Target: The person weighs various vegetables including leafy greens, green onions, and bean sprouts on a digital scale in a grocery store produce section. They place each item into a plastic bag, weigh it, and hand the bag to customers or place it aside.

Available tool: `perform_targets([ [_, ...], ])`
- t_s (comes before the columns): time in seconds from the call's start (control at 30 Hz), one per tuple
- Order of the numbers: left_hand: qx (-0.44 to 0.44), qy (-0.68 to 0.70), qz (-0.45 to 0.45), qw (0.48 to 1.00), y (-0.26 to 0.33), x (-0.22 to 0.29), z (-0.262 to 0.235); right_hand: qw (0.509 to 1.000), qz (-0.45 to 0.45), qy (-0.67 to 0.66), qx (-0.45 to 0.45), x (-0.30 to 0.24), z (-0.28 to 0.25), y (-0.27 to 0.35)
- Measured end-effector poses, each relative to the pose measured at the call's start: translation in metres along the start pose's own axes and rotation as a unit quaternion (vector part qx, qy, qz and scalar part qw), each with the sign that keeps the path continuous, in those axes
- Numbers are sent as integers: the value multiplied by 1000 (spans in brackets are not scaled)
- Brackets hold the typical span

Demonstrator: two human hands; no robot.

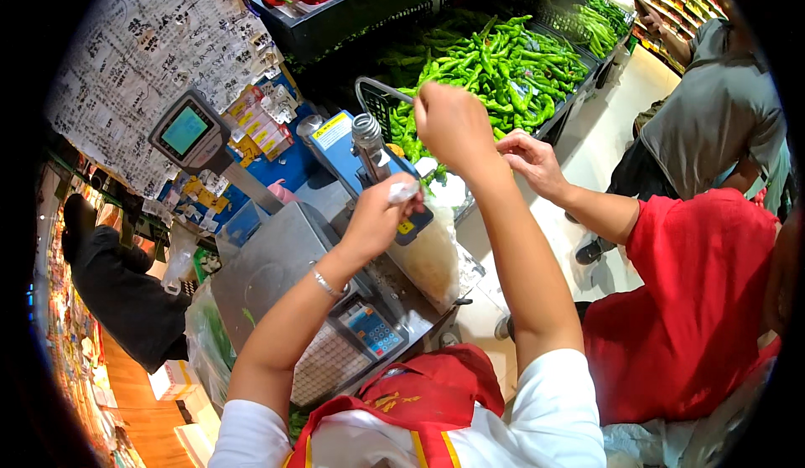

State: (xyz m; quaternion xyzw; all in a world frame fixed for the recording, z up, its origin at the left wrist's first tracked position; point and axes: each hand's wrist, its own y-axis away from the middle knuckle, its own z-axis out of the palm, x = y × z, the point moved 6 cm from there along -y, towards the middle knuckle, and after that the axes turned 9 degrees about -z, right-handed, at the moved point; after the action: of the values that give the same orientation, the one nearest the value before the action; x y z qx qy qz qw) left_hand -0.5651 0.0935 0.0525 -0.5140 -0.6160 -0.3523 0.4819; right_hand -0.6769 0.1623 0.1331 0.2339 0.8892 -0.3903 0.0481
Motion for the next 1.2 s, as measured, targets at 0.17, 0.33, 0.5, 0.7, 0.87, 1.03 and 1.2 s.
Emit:
perform_targets([
  [0.17, -45, 59, 59, 996, -20, 14, 38, 990, -124, -68, -1, -37, -36, -10],
  [0.33, -97, 194, 105, 971, -39, 14, 71, 936, -10, -318, 151, -33, -90, 54],
  [0.5, -192, 442, -3, 877, -44, 31, 127, 909, 98, -357, 193, -37, -90, 124],
  [0.7, -75, 112, 80, 988, -12, 38, 134, 889, 6, -351, 295, -87, -83, 141],
  [0.87, -116, 139, 120, 976, 51, 27, 78, 853, -76, -452, 250, -132, -63, 140],
  [1.03, 221, -90, 38, 970, 196, -35, -83, 882, -29, -443, 157, -188, -5, 123],
  [1.2, 465, -257, -168, 830, 406, -56, -166, 839, 4, -541, -47, -259, 77, 117],
])
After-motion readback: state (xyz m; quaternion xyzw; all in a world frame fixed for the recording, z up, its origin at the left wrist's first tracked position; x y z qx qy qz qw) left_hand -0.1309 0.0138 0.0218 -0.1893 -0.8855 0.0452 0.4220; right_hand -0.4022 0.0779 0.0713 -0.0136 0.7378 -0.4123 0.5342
